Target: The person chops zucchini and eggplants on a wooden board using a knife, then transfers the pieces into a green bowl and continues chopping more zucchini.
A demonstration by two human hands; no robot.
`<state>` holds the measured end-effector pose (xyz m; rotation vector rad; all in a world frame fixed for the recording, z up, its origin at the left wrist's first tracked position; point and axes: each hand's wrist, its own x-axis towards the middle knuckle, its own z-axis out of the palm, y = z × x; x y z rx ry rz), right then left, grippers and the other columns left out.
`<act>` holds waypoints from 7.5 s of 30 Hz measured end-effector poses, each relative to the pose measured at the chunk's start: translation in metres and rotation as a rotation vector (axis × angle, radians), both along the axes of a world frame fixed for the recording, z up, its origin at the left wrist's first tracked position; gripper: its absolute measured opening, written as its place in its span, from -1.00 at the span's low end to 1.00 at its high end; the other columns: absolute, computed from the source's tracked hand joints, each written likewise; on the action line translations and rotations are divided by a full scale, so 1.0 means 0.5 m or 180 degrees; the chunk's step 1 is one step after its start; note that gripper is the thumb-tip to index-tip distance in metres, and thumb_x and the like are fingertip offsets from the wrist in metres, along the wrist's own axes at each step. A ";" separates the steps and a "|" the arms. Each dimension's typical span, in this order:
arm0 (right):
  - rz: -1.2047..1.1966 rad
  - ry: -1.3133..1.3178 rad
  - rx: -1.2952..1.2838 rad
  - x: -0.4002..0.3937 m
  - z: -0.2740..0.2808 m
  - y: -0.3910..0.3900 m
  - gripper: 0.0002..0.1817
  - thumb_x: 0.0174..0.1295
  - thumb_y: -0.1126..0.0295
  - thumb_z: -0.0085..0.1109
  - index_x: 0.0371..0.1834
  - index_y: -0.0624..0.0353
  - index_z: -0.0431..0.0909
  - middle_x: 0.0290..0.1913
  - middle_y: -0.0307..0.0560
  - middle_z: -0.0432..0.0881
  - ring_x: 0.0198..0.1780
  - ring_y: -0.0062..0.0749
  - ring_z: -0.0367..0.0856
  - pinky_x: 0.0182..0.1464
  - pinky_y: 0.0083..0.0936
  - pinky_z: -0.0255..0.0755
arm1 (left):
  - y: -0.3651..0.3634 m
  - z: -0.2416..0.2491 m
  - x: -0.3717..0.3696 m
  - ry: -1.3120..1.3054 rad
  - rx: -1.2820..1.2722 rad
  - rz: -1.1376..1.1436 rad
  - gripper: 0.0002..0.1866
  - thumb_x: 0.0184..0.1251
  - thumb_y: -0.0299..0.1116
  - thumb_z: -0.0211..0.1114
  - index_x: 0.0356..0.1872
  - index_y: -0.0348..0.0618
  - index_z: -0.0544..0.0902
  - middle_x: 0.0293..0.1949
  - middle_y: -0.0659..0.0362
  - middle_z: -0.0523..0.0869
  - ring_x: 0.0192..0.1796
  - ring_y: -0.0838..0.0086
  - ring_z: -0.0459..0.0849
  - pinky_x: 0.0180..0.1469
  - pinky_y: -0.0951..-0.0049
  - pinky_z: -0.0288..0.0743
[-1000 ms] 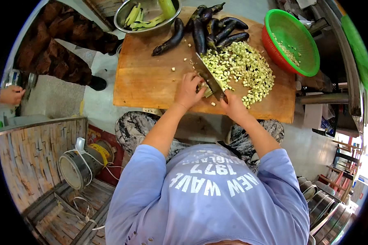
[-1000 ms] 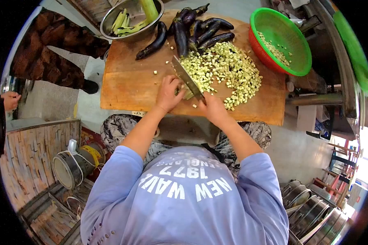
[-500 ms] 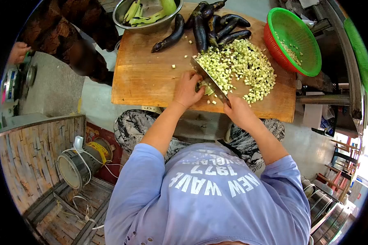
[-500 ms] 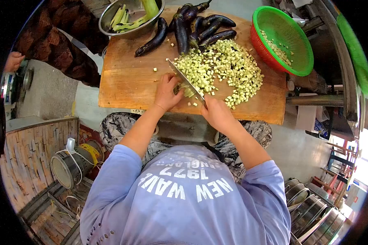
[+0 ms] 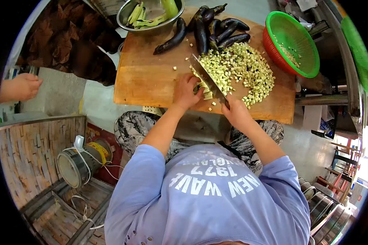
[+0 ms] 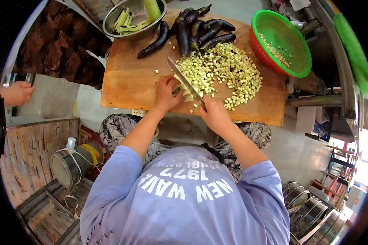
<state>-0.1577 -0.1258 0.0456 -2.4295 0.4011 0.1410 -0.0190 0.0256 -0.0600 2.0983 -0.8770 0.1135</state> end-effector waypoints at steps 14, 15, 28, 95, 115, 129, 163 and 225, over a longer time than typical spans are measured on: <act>-0.0074 -0.0055 -0.0091 0.048 -0.072 0.025 -0.78 0.22 0.35 0.12 -0.33 0.32 0.42 -0.49 0.29 0.59 -0.38 0.20 0.60 -0.29 -0.02 0.44 | 0.017 0.008 0.012 0.0199 0.0137 -0.0163 -0.69 0.08 -0.31 0.37 -0.16 -0.19 0.58 -0.15 0.01 0.52 0.00 0.05 0.45 0.06 0.13 0.37; -0.0198 0.0043 0.0096 0.052 -0.063 0.024 -0.79 0.23 0.36 0.11 -0.32 0.33 0.42 -0.50 0.28 0.58 -0.39 0.21 0.59 -0.32 -0.05 0.43 | 0.018 0.005 0.016 0.0132 0.0065 -0.0183 -0.70 0.09 -0.31 0.36 -0.16 -0.19 0.58 -0.14 0.01 0.53 0.00 0.04 0.46 0.05 0.13 0.38; 0.0270 0.0595 -0.0182 0.000 0.035 0.021 -0.81 0.26 0.38 0.05 -0.24 0.33 0.41 -0.50 0.26 0.59 -0.38 0.22 0.60 -0.30 -0.04 0.46 | 0.031 -0.001 0.013 0.0158 -0.0182 -0.0137 -0.75 0.08 -0.45 0.33 -0.19 -0.19 0.57 -0.09 -0.01 0.55 0.02 0.05 0.49 0.04 0.17 0.42; 0.0336 0.0316 0.0115 0.091 -0.020 0.025 -0.79 0.25 0.35 0.08 -0.27 0.32 0.44 -0.48 0.25 0.59 -0.37 0.16 0.61 -0.27 -0.09 0.48 | 0.089 -0.010 0.003 -0.0004 -0.0036 -0.0099 -0.63 0.03 -0.34 0.43 -0.14 -0.28 0.58 -0.14 -0.02 0.57 -0.04 0.04 0.49 0.00 0.16 0.43; 0.0649 0.0200 -0.0022 0.110 -0.088 0.043 -0.82 0.23 0.38 0.06 -0.31 0.33 0.45 -0.42 0.29 0.59 -0.31 0.16 0.61 -0.22 -0.06 0.47 | 0.087 -0.048 -0.004 -0.0087 0.0323 -0.0068 -0.75 0.02 -0.44 0.40 -0.27 -0.22 0.57 -0.24 0.02 0.57 -0.13 0.05 0.48 -0.08 0.16 0.42; 0.0376 0.0766 0.0764 0.103 -0.145 -0.060 -0.76 0.20 0.33 0.09 -0.23 0.32 0.50 -0.43 0.20 0.60 -0.38 -0.01 0.60 -0.26 -0.21 0.47 | 0.030 -0.090 -0.005 -0.0172 0.0278 -0.0212 -0.79 0.02 -0.51 0.38 -0.27 -0.16 0.64 -0.34 0.09 0.63 -0.22 0.12 0.55 -0.16 0.21 0.43; -0.0073 0.0688 0.1100 -0.057 -0.036 -0.328 -0.79 0.17 0.38 0.18 -0.27 0.34 0.50 -0.52 -0.07 0.51 -0.52 -0.43 0.44 -0.38 -0.35 0.40 | -0.276 -0.035 -0.054 0.1190 -0.1267 0.0569 -0.45 0.52 -0.13 -0.10 0.33 -0.36 0.28 0.37 -0.15 0.27 0.41 0.04 0.22 0.44 0.16 0.03; -0.2287 -0.1154 0.5519 -0.484 -0.077 -0.260 -0.42 0.13 0.32 0.33 0.18 0.13 0.27 -0.54 -0.16 0.38 -0.74 -0.51 0.29 -0.75 -0.49 0.22 | 0.025 0.202 0.551 -0.0601 0.2148 0.2024 -0.73 0.04 -0.29 0.37 -0.26 -0.24 0.70 -0.17 -0.09 0.69 -0.03 0.03 0.65 0.03 0.14 0.53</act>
